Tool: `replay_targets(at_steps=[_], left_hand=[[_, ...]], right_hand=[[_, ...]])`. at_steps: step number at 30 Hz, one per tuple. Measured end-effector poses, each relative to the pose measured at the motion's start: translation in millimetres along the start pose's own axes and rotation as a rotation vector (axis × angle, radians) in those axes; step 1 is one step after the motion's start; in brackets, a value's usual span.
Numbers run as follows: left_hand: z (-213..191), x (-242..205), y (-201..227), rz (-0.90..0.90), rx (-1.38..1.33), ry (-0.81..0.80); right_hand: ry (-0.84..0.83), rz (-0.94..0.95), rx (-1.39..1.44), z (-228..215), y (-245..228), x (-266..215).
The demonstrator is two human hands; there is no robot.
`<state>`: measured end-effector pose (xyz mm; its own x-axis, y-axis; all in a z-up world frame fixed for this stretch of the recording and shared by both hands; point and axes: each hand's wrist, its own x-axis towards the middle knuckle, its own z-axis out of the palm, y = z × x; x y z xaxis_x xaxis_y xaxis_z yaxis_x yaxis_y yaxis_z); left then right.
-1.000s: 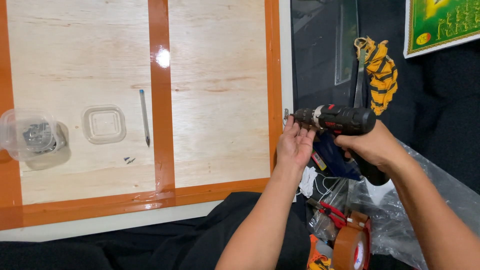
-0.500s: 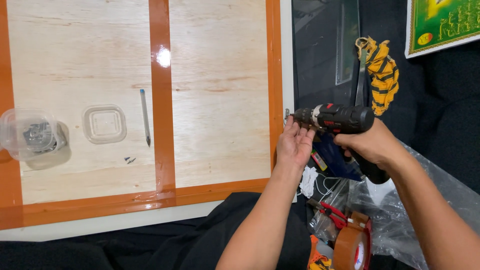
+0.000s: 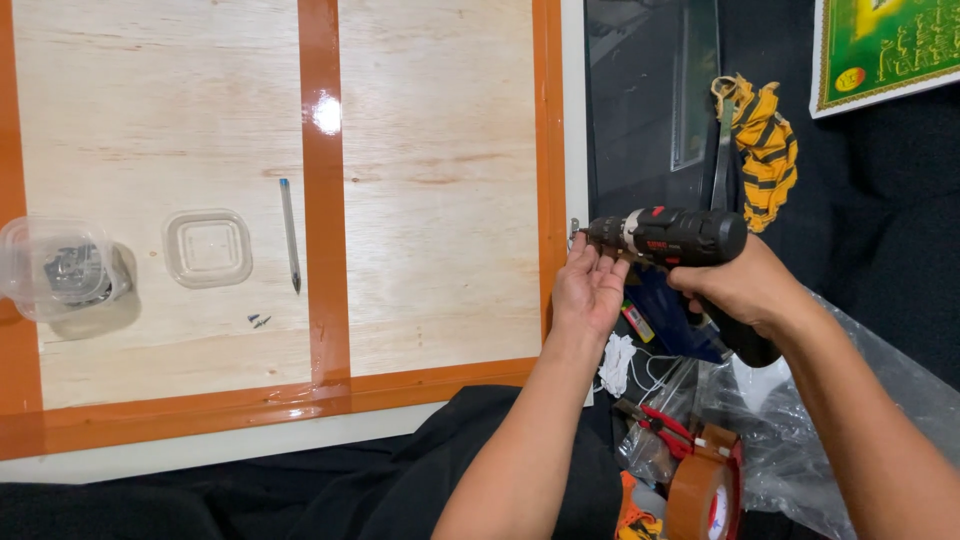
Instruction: Attaching metal hardware clips to a wooden frame using a power drill and screws.
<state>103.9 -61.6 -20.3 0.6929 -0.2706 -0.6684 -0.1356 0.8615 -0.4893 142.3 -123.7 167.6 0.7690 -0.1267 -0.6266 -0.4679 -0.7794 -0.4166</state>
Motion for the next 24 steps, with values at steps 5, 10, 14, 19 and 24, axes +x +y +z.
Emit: replay_targets(at_steps=[5,10,14,19,24], left_hand=[[-6,7,1,-0.001,-0.013,-0.006],[0,2,1,-0.006,-0.021,0.005],[0,3,0,0.001,-0.024,0.000],[3,0,-5,0.024,0.000,-0.003],[23,-36,-18,-0.052,0.150,0.048]], right_hand=[[0.005,0.001,-0.012,1,-1,1],[0.010,0.000,-0.039,1,-1,4],[-0.025,-0.054,-0.026,-1,0,15],[-0.101,-0.083,-0.149,-9,-25,17],[-0.135,-0.011,-0.228,-8,-39,29]])
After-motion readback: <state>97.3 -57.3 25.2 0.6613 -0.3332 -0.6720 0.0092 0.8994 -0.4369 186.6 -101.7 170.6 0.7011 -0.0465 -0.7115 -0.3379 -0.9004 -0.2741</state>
